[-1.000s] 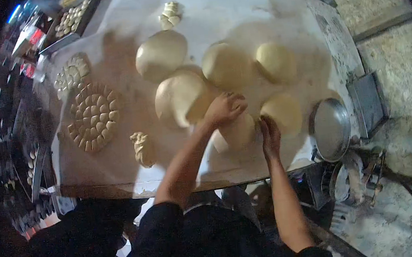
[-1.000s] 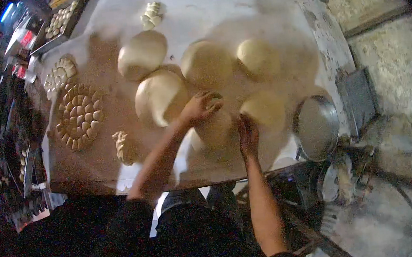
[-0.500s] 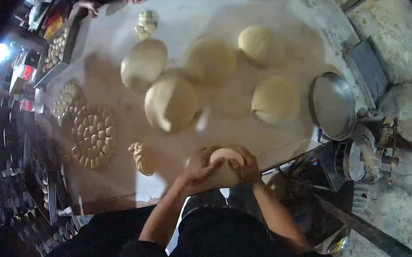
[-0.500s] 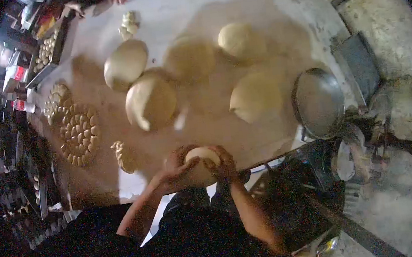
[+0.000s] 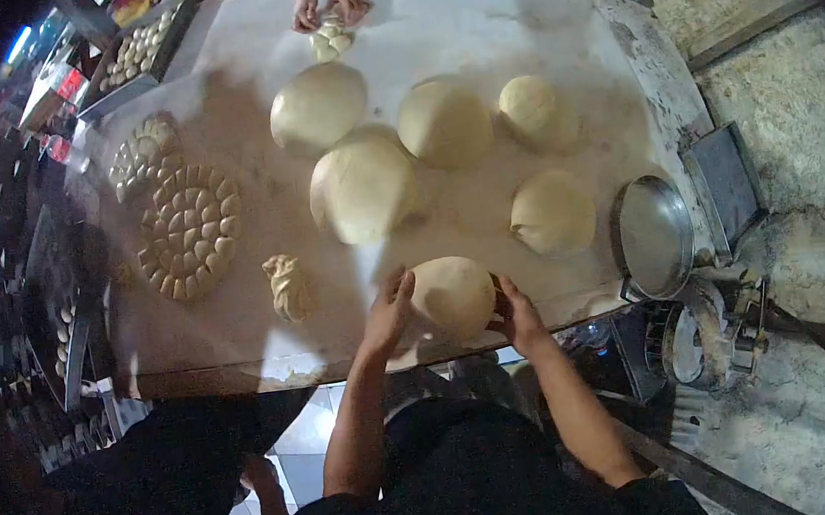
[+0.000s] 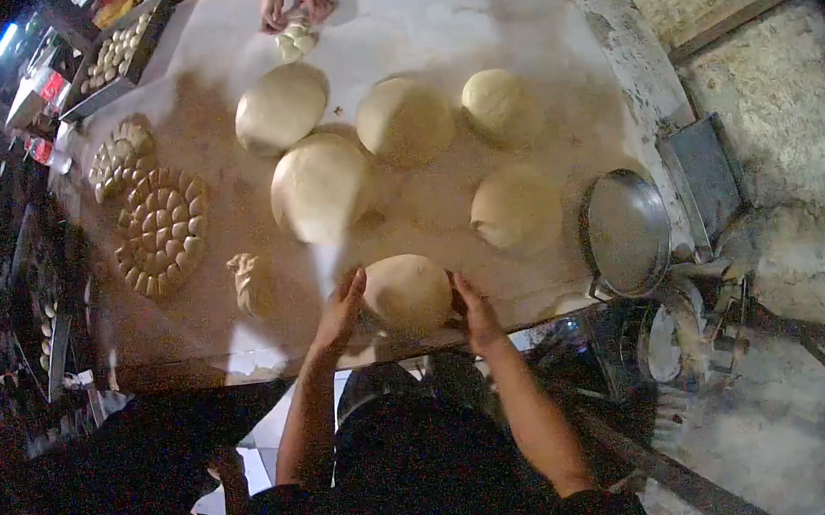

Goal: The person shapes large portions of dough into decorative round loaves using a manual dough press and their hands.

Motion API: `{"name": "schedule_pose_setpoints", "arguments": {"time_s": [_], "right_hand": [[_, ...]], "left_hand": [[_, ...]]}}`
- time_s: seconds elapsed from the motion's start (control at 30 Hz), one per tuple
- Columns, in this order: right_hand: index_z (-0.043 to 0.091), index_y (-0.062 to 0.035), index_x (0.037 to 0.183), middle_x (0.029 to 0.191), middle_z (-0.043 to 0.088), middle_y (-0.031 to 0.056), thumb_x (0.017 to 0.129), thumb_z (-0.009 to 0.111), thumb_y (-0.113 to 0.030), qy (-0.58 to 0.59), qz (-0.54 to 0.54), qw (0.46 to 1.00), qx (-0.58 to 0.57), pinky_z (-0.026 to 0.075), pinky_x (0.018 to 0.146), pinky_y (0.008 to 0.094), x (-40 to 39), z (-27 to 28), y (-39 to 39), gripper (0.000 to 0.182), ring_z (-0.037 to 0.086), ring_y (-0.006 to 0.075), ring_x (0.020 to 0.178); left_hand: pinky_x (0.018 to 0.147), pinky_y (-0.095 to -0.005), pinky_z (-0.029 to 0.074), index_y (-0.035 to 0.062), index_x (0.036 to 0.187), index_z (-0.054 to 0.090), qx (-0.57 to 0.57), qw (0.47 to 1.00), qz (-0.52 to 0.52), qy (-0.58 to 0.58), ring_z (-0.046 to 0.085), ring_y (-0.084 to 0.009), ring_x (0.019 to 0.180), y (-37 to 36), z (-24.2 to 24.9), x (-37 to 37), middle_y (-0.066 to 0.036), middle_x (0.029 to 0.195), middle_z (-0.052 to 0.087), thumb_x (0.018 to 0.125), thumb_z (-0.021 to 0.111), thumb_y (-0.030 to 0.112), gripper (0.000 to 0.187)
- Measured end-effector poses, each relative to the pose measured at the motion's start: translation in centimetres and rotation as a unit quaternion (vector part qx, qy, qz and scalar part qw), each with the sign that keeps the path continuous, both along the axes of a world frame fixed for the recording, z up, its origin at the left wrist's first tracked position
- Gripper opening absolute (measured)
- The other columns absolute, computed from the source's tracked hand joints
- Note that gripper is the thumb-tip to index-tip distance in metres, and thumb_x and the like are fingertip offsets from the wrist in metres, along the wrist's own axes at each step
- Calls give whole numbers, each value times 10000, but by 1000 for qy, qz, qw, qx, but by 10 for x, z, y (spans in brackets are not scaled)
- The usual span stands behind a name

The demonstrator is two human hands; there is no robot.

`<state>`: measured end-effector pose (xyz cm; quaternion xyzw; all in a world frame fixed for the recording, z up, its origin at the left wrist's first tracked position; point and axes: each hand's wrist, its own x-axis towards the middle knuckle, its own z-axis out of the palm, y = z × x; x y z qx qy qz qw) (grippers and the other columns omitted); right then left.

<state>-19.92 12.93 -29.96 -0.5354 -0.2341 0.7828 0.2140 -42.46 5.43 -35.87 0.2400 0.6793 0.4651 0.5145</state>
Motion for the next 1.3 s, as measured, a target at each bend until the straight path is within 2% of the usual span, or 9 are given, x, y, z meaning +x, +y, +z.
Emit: {"name": "schedule_pose_setpoints", "arguments": {"time_s": [0.17,0.23,0.3,0.37,0.5,0.7,0.93,1.07,1.3], "right_hand": [[500,-36,1393,1344,581,110,1009,474,-542,106,10,993,46,413,1064,416,8,-62,20,636,542,246,1234],[526,-36,1369,1313,598,128,966,546,-540,-61,61,949,302,434,1056,450,39,-83,5,646,571,291,1194],[533,-29,1359,1297,607,143,940,587,-537,-93,-5,958,271,461,1037,470,85,-51,-19,661,593,320,1166],[521,-16,1363,1297,607,154,931,597,-533,68,-175,982,-14,492,1010,477,117,60,-41,678,608,332,1151],[483,-55,1399,1306,587,180,913,560,-589,163,-289,943,-16,520,950,496,267,-8,-96,726,621,337,1122],[494,-47,1365,1258,613,151,841,737,-445,96,-324,921,195,524,965,462,383,117,-32,702,639,305,1111],[517,-108,1392,1398,495,227,760,777,-229,-436,14,557,707,415,1052,557,404,191,91,695,498,443,1281],[375,-199,1521,1603,209,238,873,601,-220,-571,193,584,544,164,1162,652,387,56,128,687,198,522,1454],[384,-36,1493,1558,300,267,1006,469,-492,-433,5,765,477,197,1194,523,407,12,130,672,237,429,1469]], "left_hand": [[999,-406,430,-9,1358,545,-98,985,-100,-97,579,-300,1122,46,20,7,-230,1260,607,1004,435,589,703],[1037,-403,408,-3,1397,508,-73,975,-110,-181,543,-298,1190,44,37,41,-213,1348,555,1002,425,604,729],[1107,-389,361,10,1461,442,-92,945,-152,-273,473,-297,1317,39,60,83,-203,1470,465,998,420,618,764],[1152,-418,305,1,1478,411,-75,943,-189,-262,438,-310,1353,26,47,153,-215,1482,448,1008,382,616,775],[1091,-422,370,6,1430,473,-62,884,-464,7,499,-322,1309,48,106,262,-243,1392,547,1011,413,581,714],[911,-393,494,22,1311,545,168,934,-269,163,645,-297,1051,101,139,357,-162,1221,634,1058,445,384,453],[864,-347,521,5,1229,594,91,940,-318,85,651,-207,1003,85,177,389,-132,1168,664,1072,422,373,436],[964,-369,488,10,1276,578,51,918,-367,140,610,-266,1132,97,162,392,-172,1240,642,1043,522,259,346],[1143,-501,315,62,1437,435,105,877,-380,275,368,-427,1396,232,116,395,-238,1481,432,1029,488,256,455]]}}
